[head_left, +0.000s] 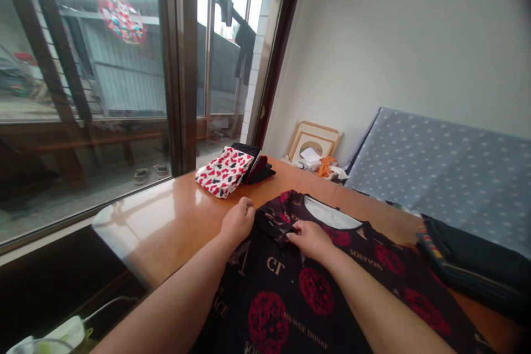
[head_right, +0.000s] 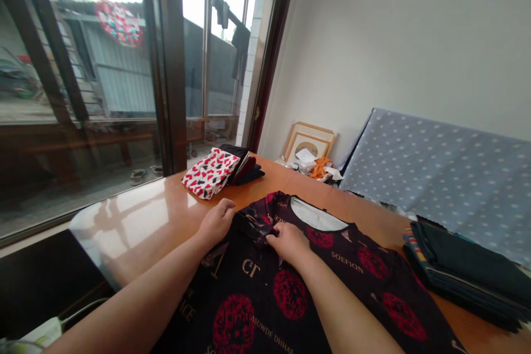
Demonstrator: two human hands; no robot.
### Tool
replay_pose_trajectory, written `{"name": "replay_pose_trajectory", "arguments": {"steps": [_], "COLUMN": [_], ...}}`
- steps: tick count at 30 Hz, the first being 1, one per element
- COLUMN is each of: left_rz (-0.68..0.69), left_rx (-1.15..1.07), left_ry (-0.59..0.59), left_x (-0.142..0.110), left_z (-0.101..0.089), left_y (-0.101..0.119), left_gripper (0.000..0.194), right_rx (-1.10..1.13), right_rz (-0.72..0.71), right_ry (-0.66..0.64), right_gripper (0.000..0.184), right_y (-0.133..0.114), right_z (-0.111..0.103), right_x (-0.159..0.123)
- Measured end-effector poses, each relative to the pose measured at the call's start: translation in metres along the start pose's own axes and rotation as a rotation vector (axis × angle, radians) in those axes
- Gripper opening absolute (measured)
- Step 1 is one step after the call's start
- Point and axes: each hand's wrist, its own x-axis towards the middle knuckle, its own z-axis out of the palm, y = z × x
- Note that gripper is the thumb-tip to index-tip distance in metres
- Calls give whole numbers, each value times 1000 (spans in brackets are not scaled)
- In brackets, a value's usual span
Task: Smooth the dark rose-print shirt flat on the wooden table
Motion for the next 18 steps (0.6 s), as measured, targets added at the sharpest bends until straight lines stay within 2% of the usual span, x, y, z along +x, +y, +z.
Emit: {"name": "replay_pose_trajectory", "arguments": {"steps": [2,6,8,10,11,15,18], "left_rz": [-6,13,78,129,142,103,22], "left_rx": [6,1,43,98,121,134,58], "left_ry": [-43,-162,-165,-136,-119,-34,40], "left_x": [-2,-8,-10,-10,-10,-5,-1], "left_z": [-1,-3,-2,-1,0,1,1], "left_y": [4,10,11,10,9,4,0], "left_gripper": [24,47,62,68,64,24,17], "right_rx": [52,223,323,407,439,482,444], "right_rz": [-7,17,25,11,-4,-101,-166], "right_ry": [40,170,207,228,233,243,256], "right_gripper": [8,10,11,11,11,9,11], "right_y": [-15,-44,-60,-75,-82,-95,-96], "right_z": [-2,-27,-39,-47,-49,-53,-54], "right_x": [23,72,92,107,112,126,132]}}
